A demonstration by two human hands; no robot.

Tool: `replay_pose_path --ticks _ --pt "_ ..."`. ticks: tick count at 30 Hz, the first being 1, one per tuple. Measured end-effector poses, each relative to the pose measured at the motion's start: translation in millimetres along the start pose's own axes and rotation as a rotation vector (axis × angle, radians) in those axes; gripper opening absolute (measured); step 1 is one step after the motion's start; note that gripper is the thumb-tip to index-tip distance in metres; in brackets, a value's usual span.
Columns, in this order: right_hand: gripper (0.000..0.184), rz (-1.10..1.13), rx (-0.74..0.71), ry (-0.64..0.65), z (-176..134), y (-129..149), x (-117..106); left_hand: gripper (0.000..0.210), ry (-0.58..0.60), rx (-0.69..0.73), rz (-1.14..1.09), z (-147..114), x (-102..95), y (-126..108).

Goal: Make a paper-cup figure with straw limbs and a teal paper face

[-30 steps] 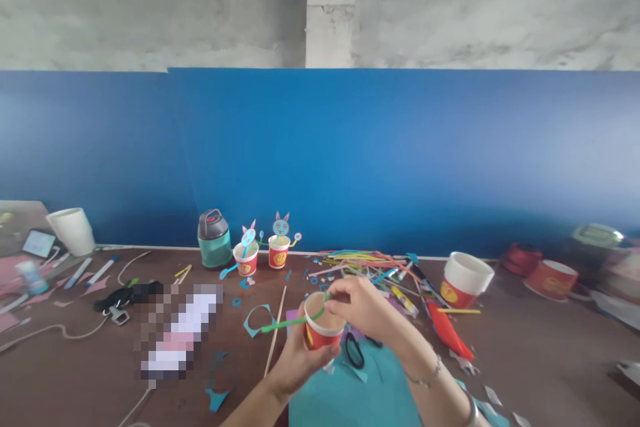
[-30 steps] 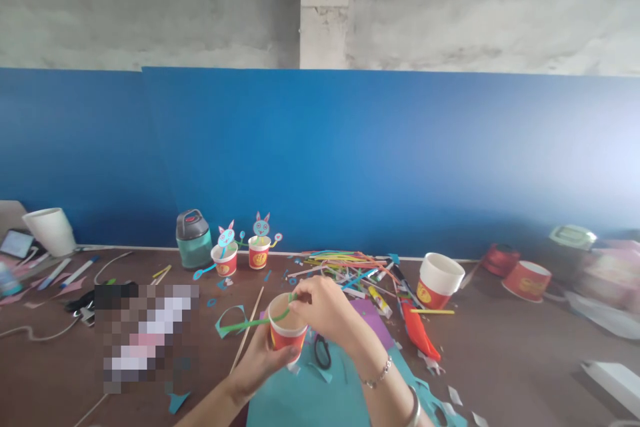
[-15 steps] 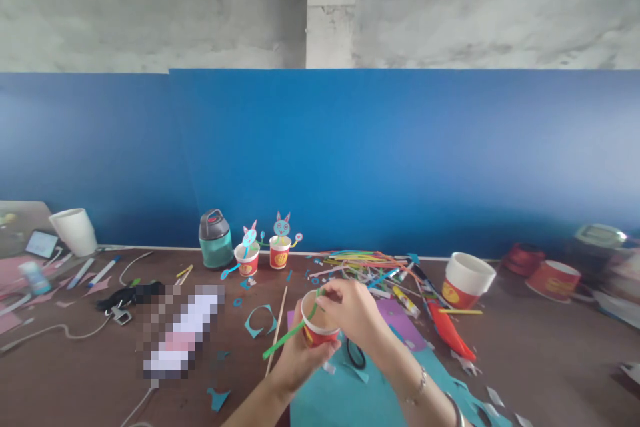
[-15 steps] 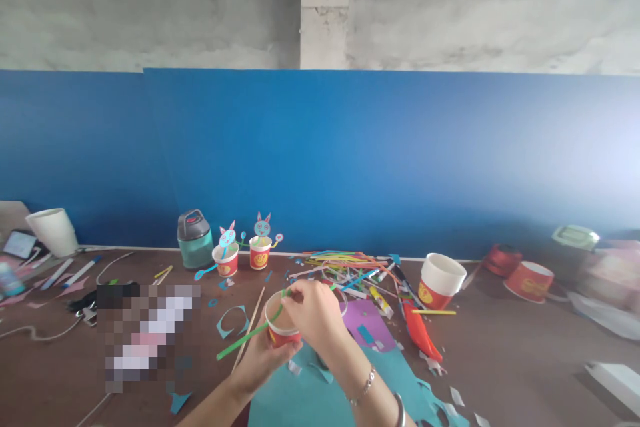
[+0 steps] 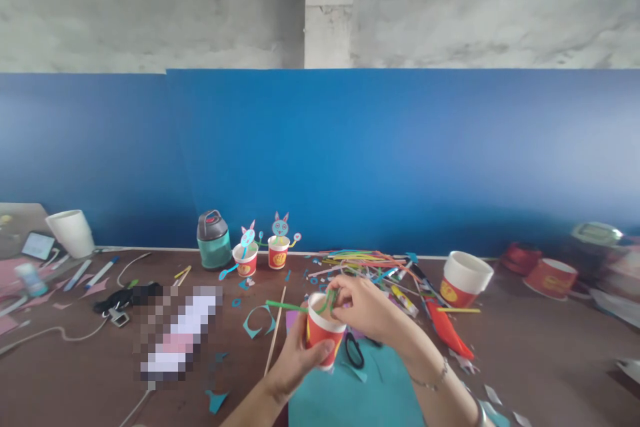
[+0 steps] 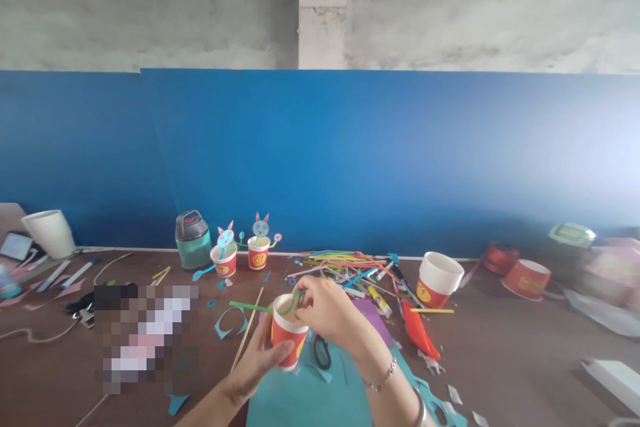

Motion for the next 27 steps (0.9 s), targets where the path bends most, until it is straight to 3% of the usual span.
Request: replay_pose_path --ticks 7,11,15,17,22,27 --pt "0.020 0.108 -0.064 0.045 0 3 3 0.064 0.031 -0.038 -0.044 -1 2.2 -7" --pt "0.016 0.223 0.018 0.028 2 -10 9 0.072 0.070 -0.054 -0.057 0 7.8 -9" --pt "0.015 0.268 0.088 0.024 3 -17 12 0.082 -0.002 -0.062 0.048 0 6.8 -8" --pt "0.013 0.268 0.090 0.033 4 -18 12 0.081 -0.043 -0.060 0.075 0 5.2 -8" --pt "0.010 0.160 0.076 0.009 5 -19 16 0.078 0.018 0.004 0.051 0 10.8 -12" --pt "0.014 0.165 0.091 -0.001 6 -23 20 0.078 -0.014 0.024 0.074 1 7.9 -10"
Point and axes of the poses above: each hand's wrist, its own z-axis towards the middle knuckle, its own x-axis out of the palm, y = z × x, the point moved 7 cm from there along z, towards the middle knuckle, and after that the axes turned 12 degrees about -x, right-handed, at the moved point
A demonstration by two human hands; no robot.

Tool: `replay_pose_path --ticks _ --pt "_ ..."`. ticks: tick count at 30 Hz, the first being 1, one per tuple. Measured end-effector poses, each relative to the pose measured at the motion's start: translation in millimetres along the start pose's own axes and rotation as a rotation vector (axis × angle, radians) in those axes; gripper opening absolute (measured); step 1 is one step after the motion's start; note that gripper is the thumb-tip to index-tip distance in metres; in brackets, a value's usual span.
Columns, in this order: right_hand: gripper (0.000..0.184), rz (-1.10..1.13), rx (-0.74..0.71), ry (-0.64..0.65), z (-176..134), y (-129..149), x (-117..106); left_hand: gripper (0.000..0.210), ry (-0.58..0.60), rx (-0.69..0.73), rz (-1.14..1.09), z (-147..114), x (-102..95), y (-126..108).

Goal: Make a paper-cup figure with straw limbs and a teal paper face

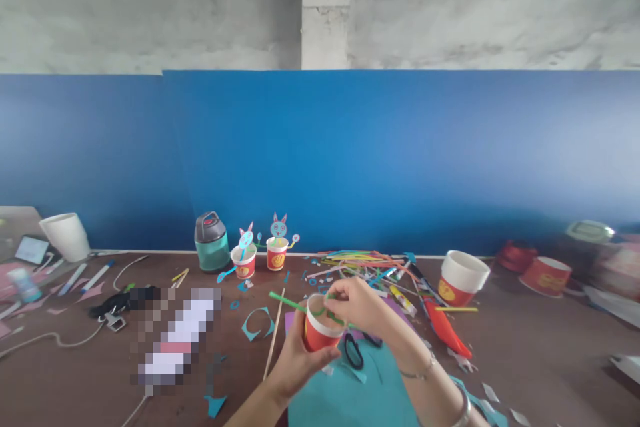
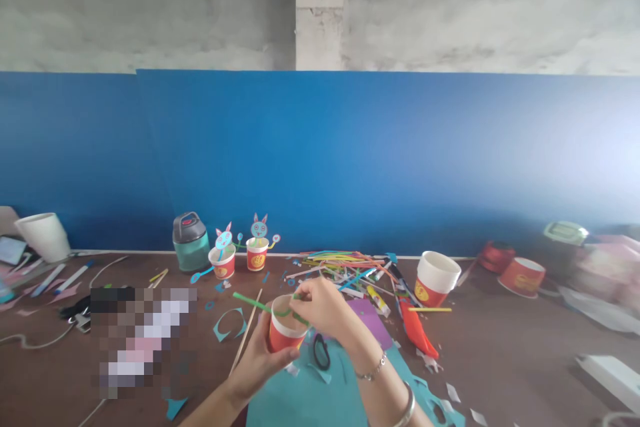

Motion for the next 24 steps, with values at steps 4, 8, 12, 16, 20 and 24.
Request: replay_pose_path --ticks 4,8,12,16,20,24 --pt "0.024 0.110 -0.042 0.022 1 5 -3 0.078 -0.004 0.028 0.000 1 -0.5 -1" --pt "0.032 0.152 -0.135 -0.102 3 14 -19 0.073 -0.079 0.063 0.033 0 -3.1 -9" --pt "0.024 0.104 -0.103 -0.164 1 14 -22 0.074 -0.102 0.091 0.067 -1 -1.6 -15" --pt "0.015 0.026 -0.063 -0.068 -1 18 -12 0.070 -0.112 0.101 0.093 0 -2.1 -12" --pt "0.015 -0.010 -0.090 -0.110 -2 26 -17 0.071 -0.130 0.095 0.135 0 -4.3 -11" --pt "0.015 -0.017 -0.154 -0.212 -1 30 -25 0.071 -0.176 0.108 0.196 -2 -6.1 -15"
Point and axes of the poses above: each hand's wrist, its own z-axis towards the middle knuckle, its own x-axis out of the palm, y = z × x, the point moved 7 cm from there along z, towards the middle knuckle, and after that the axes turned 12 degrees about -x, right-handed, at the moved point
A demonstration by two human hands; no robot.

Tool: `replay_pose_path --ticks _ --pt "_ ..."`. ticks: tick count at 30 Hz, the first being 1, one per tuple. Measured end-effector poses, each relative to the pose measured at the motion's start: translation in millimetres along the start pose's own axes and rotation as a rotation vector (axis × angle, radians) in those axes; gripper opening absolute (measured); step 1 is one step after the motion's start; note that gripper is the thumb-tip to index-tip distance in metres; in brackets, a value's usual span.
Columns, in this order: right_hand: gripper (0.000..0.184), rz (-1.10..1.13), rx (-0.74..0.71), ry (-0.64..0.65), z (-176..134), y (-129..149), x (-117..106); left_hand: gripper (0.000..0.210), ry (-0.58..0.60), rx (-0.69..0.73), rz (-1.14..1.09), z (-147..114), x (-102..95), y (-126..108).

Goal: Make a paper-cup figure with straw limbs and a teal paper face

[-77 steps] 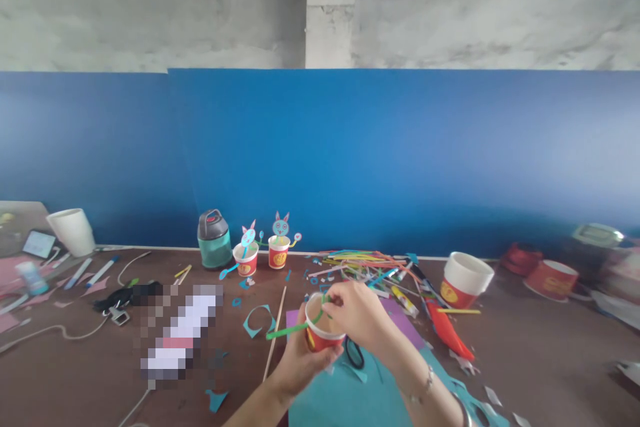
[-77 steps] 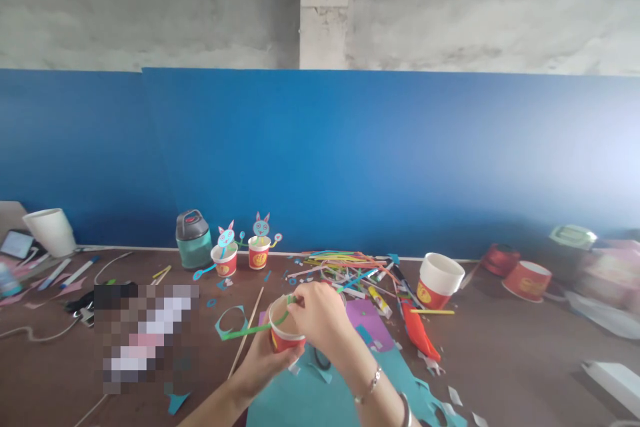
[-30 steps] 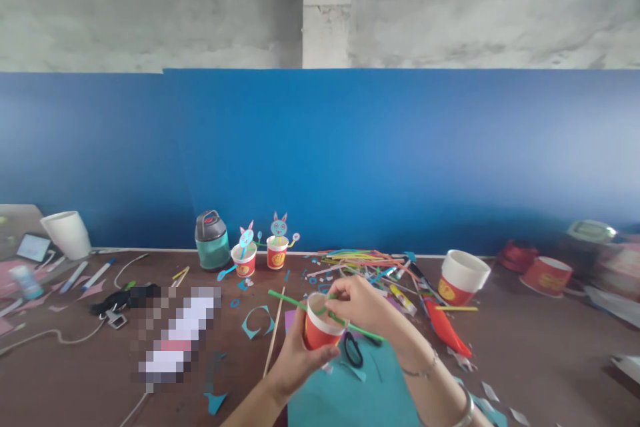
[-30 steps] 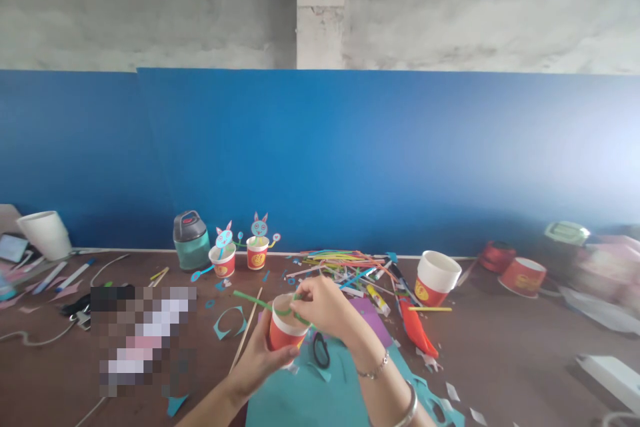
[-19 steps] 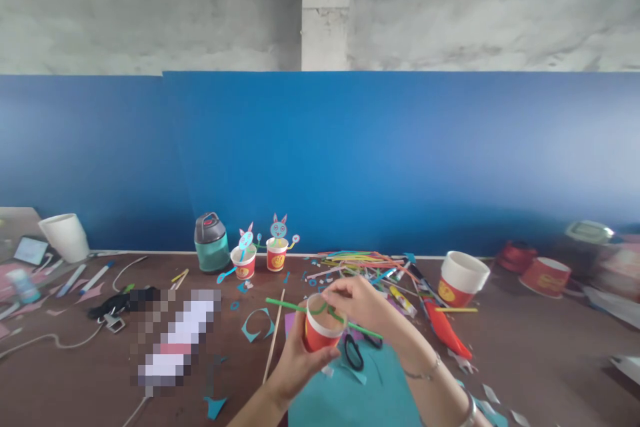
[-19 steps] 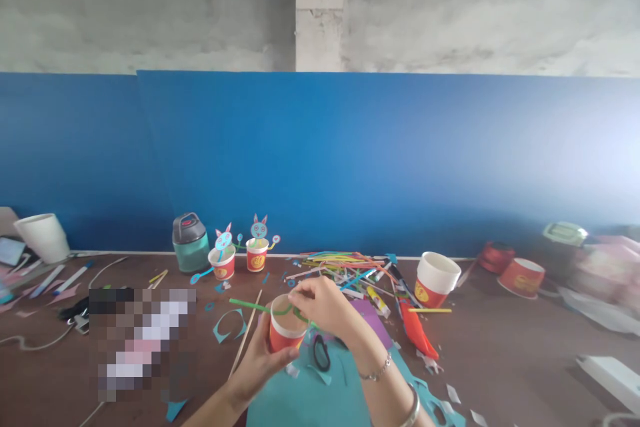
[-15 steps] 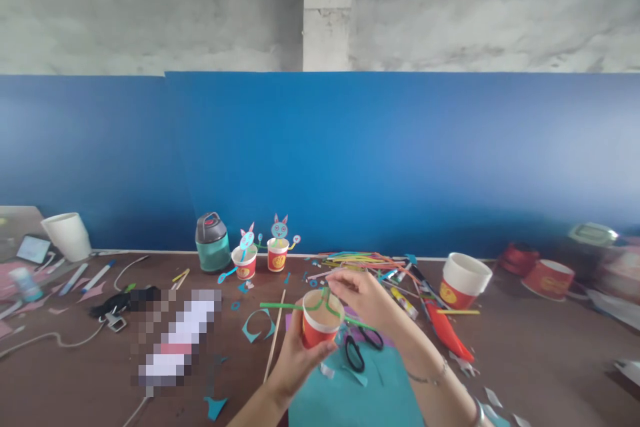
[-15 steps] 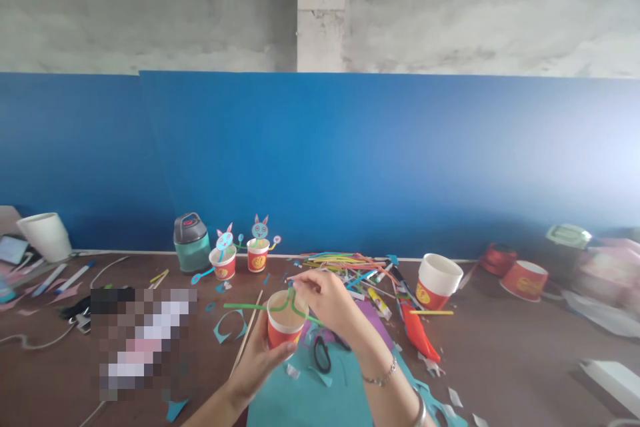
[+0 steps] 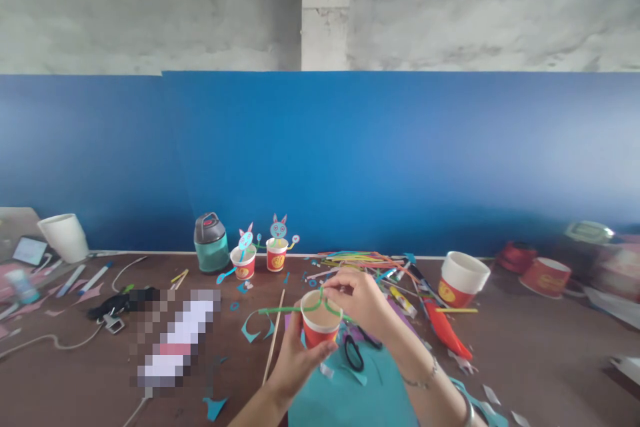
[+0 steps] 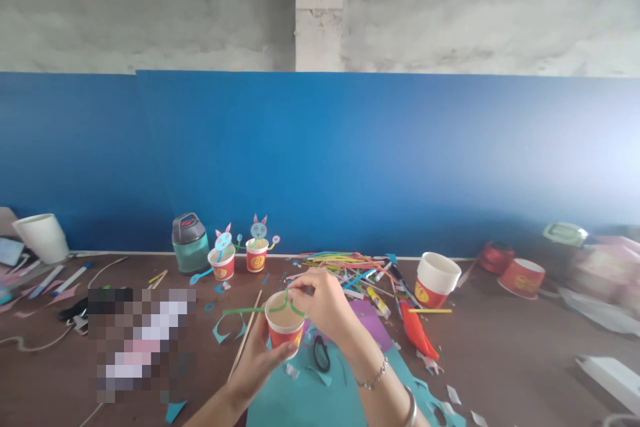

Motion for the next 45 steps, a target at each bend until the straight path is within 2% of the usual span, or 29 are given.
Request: replay_pose_path --ticks 3,8,12,16,21,25,29,30,32,34,36,38,40,42,44,45 --pt "0.010 -0.057 -0.014 0.073 0 -3 6 0.066 0.024 0.027 -0.033 -1 1.3 -4" --pt "0.014 -0.063 -0.065 -0.031 0 -2 2 0.066 -0.014 0.022 -0.015 -1 0.3 -3" --pt "0.012 -0.084 -0.050 0.092 -1 -1 10 0.065 0.017 0.050 -0.082 -1 2.4 -3" --pt "0.016 -0.098 -0.106 -0.006 -1 6 4 0.063 -0.011 0.063 -0.061 -1 0.5 -4" --pt "0.014 -0.119 -0.101 0.103 -1 4 13 0.059 -0.002 0.075 -0.052 -1 0.7 -5" --pt "0.018 -0.136 -0.117 -0.015 -1 6 5 0.059 -0.051 0.061 -0.023 -2 -2.1 -7" --pt "0.016 -0.183 -0.123 0.146 -3 7 14 0.060 -0.039 0.061 -0.012 -3 -1.3 -10" --pt "0.018 -0.183 -0.136 0.149 -3 9 12 0.060 -0.045 0.056 -0.009 -3 -2.1 -9" --pt "0.025 -0.177 -0.181 0.051 -1 15 2 0.060 -0.073 0.036 0.007 -1 -5.4 -3" --pt "0.032 -0.174 -0.202 -0.119 -1 19 -15 0.060 -0.107 0.017 0.001 1 -10.3 5" --pt "0.036 -0.162 -0.140 -0.265 -2 15 -30 0.059 -0.136 0.012 -0.048 4 -16.0 14" --pt "0.043 -0.128 -0.013 -0.317 -5 1 -38 0.058 -0.197 -0.006 -0.109 6 -23.6 22" --pt "0.055 -0.068 0.124 -0.242 -7 -18 -33 0.056 -0.297 -0.053 -0.150 7 -32.4 30" --pt "0.060 0.035 0.217 -0.067 -8 -31 -17 0.053 -0.378 -0.093 -0.182 6 -38.6 34" --pt "0.050 0.196 0.243 0.102 -8 -34 4 0.052 -0.390 -0.093 -0.216 6 -39.6 34" --pt "0.043 0.294 0.243 0.134 -7 -32 12 0.051 -0.369 -0.086 -0.230 6 -38.3 34"
Point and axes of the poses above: each hand's wrist, its own z-axis towards the middle knuckle, its own x-axis out of the palm, y = z × x, the point moved 7 cm from there along z, towards the middle knuckle, and after that the axes turned 12 degrees about -x, right-handed, at the moved point
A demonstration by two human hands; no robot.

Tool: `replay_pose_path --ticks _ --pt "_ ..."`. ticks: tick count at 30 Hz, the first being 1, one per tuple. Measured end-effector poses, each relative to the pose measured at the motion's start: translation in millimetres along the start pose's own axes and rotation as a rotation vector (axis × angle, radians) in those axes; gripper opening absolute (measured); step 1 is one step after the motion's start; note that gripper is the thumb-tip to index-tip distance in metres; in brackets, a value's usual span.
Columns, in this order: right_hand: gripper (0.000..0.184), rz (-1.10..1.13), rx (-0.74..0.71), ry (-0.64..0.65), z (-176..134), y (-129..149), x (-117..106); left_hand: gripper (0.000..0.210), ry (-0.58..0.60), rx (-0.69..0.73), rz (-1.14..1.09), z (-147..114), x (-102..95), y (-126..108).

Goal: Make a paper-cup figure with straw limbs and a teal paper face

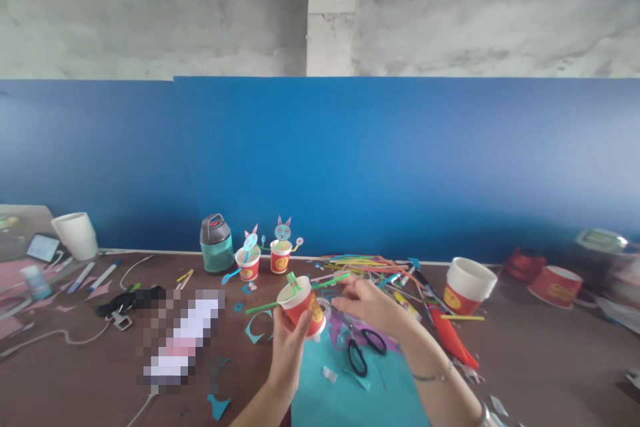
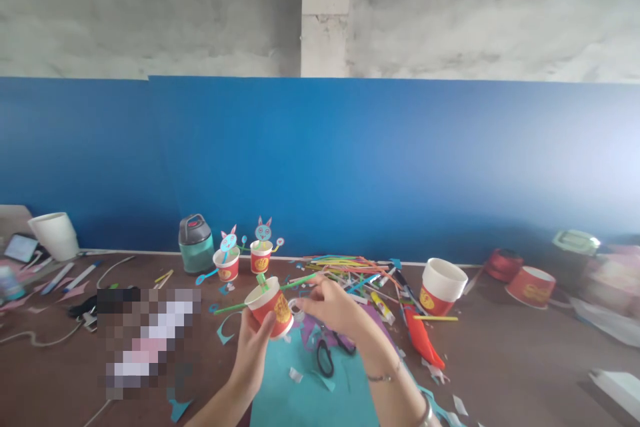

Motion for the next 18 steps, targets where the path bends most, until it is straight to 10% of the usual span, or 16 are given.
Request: replay_pose_path --ticks 5,11,18 --pt "0.040 0.366 -0.054 -0.145 8 9 18 0.052 0.144 0.022 -0.010 -2 12.1 -3" --pt "0.045 0.254 -0.136 -0.137 7 9 16 0.070 0.307 0.123 -0.005 -14 31.3 -15" --pt "0.027 0.303 -0.155 -0.115 2 19 12 0.060 0.161 0.006 -0.047 -4 14.4 3"
Point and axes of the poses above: each hand's wrist, its own z-axis towards the middle knuckle, its own x-axis out of the palm, y = z × x, the point moved 7 cm from there along z, towards the middle knuckle, and after that the axes turned 12 degrees about -x, right-handed, at the moved point
